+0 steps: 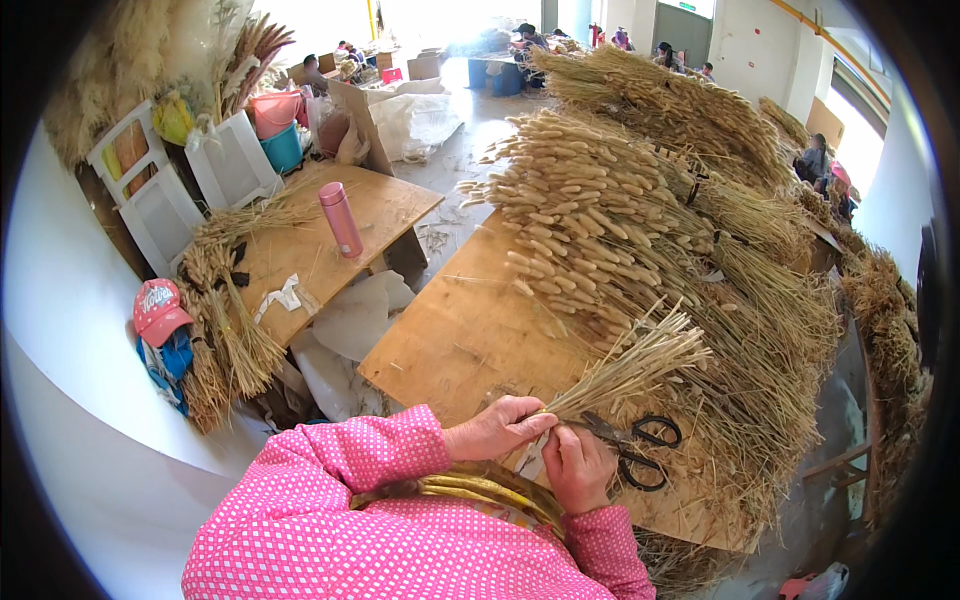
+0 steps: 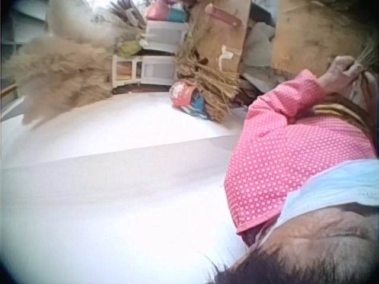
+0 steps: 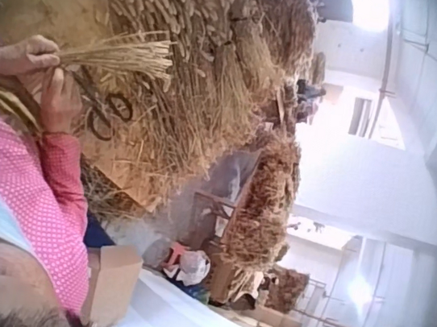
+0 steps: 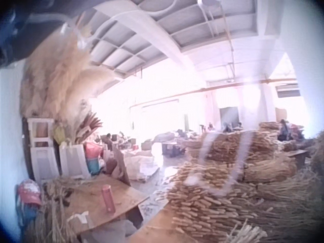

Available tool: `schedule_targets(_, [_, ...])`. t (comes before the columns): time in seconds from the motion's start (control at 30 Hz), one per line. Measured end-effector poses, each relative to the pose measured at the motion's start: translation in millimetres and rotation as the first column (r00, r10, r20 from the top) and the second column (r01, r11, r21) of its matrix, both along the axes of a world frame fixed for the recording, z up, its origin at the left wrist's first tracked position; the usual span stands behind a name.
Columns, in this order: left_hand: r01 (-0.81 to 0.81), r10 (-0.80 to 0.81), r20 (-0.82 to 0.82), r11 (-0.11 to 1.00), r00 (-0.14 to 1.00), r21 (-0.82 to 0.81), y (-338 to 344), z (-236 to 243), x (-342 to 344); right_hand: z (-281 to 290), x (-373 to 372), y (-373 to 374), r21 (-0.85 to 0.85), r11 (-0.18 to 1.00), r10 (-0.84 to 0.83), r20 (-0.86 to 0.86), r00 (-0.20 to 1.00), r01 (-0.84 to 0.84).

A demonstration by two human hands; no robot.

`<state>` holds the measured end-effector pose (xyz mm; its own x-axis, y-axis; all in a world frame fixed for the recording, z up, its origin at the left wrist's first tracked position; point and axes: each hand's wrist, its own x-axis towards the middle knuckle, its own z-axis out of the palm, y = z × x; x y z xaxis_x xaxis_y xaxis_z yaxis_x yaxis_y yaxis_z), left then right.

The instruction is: The person gathers dried plant stalks on a wooden table, aligns them into a bundle, and secures the bundle with a rubber band. The person uses scissors to trim the stalks and places the finished bundle aside.

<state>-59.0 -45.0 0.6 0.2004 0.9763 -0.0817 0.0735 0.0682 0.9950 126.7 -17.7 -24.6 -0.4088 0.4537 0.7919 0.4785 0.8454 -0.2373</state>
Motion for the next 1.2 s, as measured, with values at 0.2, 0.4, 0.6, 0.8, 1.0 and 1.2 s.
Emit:
schedule_targets(0.2, [-0.042, 0.043, -0.020, 0.998, 0.999, 0.054, 0.9, -2.5, -2.3, 5.0, -5.4, -0.3, -0.007, 1.000, -0.004, 0.017, 1.000, 0.005])
schedule_targets(0.4, [-0.055, 0.056, -0.025, 0.998, 0.998, 0.043, 1.9, -4.8, -2.5, 11.6, -5.8, 0.6, 0.009, 1.000, -0.002, 0.079, 0.997, 0.001])
schedule_targets(0.6, [-0.063, 0.063, 0.008, 0.998, 0.998, 0.015, -0.6, 0.1, -0.6, 16.1, -5.2, 0.9, -0.081, 0.997, 0.014, 0.079, 0.997, -0.008])
schedule_targets(0.8, [-0.120, 0.119, 0.018, 0.991, 0.993, 0.065, -3.0, 13.6, 0.8, 10.9, -18.3, -5.1, -0.612, 0.747, 0.033, -0.354, 0.935, -0.258])
schedule_targets(1.0, [-0.110, 0.099, 0.078, 0.982, 0.992, 0.153, -5.2, 18.7, 1.7, 6.8, -19.0, 2.7, -0.326, -0.244, -0.495, -0.768, 0.406, -0.914])
schedule_targets(1.2, [-0.087, 0.099, 0.184, 0.994, 0.978, -0.071, 0.7, 13.2, -10.0, 10.3, -6.1, 8.2, -0.815, 0.135, -0.157, -0.579, 0.800, -0.564])
